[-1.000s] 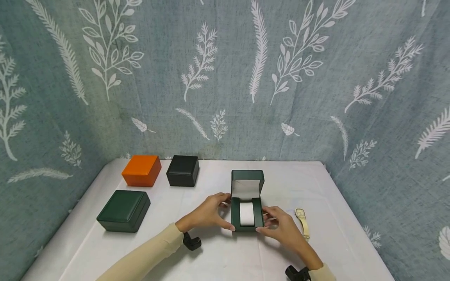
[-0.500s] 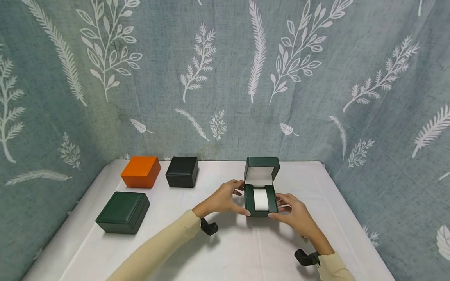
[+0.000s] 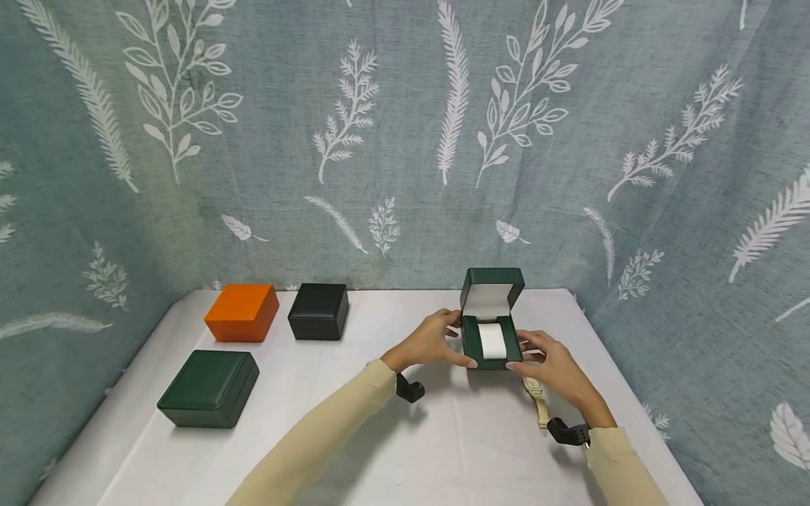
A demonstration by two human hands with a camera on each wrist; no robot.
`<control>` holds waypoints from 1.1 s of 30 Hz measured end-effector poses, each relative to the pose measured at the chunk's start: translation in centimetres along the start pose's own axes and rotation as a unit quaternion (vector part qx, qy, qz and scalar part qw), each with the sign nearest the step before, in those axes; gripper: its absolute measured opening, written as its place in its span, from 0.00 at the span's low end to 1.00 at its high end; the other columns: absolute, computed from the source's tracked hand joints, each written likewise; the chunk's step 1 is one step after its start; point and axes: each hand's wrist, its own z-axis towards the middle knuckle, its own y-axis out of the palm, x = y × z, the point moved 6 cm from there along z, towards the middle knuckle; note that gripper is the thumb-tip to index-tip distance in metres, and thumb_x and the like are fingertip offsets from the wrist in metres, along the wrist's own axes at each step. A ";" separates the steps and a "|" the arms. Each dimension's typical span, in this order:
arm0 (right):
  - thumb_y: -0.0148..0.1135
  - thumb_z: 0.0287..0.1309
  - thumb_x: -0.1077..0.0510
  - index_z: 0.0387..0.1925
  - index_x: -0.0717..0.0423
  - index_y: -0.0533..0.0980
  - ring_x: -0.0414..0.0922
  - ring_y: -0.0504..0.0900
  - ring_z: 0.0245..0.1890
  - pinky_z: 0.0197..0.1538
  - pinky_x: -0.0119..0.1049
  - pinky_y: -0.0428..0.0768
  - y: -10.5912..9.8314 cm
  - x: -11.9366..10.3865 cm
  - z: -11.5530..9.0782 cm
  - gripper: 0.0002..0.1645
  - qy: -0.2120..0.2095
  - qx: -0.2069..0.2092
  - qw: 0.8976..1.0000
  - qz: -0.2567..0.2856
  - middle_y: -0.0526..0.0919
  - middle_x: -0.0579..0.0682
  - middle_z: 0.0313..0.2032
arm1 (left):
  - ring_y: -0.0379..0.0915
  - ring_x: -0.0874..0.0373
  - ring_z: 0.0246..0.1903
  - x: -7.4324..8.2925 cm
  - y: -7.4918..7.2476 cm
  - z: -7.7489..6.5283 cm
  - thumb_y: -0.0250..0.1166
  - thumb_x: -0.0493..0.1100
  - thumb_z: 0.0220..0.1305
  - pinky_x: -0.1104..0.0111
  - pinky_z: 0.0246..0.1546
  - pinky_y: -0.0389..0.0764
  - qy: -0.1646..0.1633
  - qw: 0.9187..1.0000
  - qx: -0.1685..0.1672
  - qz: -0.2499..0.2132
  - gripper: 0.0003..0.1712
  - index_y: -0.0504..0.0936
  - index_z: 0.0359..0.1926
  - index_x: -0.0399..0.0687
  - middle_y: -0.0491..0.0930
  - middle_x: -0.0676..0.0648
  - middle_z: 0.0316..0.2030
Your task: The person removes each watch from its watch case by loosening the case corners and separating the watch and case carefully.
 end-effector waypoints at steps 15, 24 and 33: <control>0.72 0.65 0.52 0.75 0.62 0.63 0.67 0.74 0.62 0.53 0.36 0.82 -3.0 4.8 2.1 0.45 0.052 0.003 0.998 0.020 0.65 0.66 0.70 | 0.74 0.48 0.59 -0.5 2.6 5.1 0.84 0.57 0.48 0.70 0.57 0.77 -0.036 0.999 0.011 0.029 0.58 0.67 0.74 0.36 0.71 0.39 0.62; 0.73 0.63 0.48 0.77 0.58 0.62 0.66 0.70 0.66 0.56 0.44 0.82 -3.8 6.8 2.9 0.47 0.082 0.006 0.996 0.017 0.63 0.64 0.73 | 0.73 0.50 0.60 -1.0 3.5 6.8 0.84 0.57 0.49 0.67 0.60 0.75 -0.070 0.997 0.006 0.032 0.62 0.63 0.77 0.37 0.69 0.39 0.66; 0.73 0.63 0.49 0.77 0.60 0.62 0.66 0.70 0.66 0.61 0.56 0.77 -4.5 8.0 3.0 0.48 0.094 0.013 0.995 0.003 0.64 0.65 0.72 | 0.73 0.57 0.54 -1.3 4.5 8.3 0.84 0.57 0.48 0.70 0.57 0.75 -0.069 0.997 0.000 0.041 0.57 0.68 0.73 0.36 0.74 0.43 0.60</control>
